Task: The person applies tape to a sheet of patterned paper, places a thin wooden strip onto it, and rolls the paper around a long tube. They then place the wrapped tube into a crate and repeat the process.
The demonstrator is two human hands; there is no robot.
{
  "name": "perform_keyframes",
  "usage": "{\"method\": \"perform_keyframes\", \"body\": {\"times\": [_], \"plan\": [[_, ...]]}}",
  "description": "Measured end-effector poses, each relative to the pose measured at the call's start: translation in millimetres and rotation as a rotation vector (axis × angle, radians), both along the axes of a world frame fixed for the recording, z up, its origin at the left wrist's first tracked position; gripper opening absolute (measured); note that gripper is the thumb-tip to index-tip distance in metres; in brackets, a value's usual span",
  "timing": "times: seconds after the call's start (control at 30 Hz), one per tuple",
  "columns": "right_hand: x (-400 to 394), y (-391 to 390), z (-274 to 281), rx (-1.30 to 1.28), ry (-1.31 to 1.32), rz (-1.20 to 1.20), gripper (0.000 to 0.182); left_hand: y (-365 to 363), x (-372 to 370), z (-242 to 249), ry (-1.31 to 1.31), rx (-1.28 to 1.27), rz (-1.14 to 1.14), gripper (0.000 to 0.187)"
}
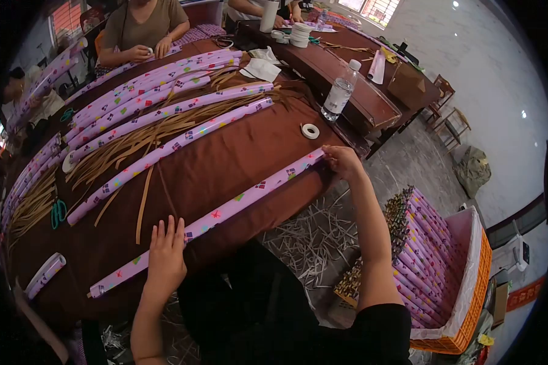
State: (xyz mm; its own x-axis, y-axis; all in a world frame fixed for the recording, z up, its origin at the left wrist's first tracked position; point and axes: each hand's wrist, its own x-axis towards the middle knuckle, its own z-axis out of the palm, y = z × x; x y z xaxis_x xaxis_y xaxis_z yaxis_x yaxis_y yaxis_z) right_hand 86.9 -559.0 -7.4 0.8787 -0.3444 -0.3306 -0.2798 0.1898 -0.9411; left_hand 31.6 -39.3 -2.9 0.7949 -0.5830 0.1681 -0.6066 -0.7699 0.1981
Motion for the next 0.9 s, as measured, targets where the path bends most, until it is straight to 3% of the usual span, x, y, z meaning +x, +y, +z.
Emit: {"method": "perform_keyframes", "body": {"times": [0.13,0.63,0.9], "plan": [[-1.3,3.5,4.0,-0.032,-0.045,-0.012,0.018,0.9,8.3,1.8,0.099,0.027,-0.017,0.054],[-27.5,1.5,5.9,-0.308,0.08,0.032,0.026,0.6,4.3,-5.2,-0.023,0.078,-0.007,0.061],[-31.4,3.1,6.3,-0.309,0.09,0.014,0.027,0.9,6.0,-8.3,-0.107,0.081,-0.03,0.064]]}}
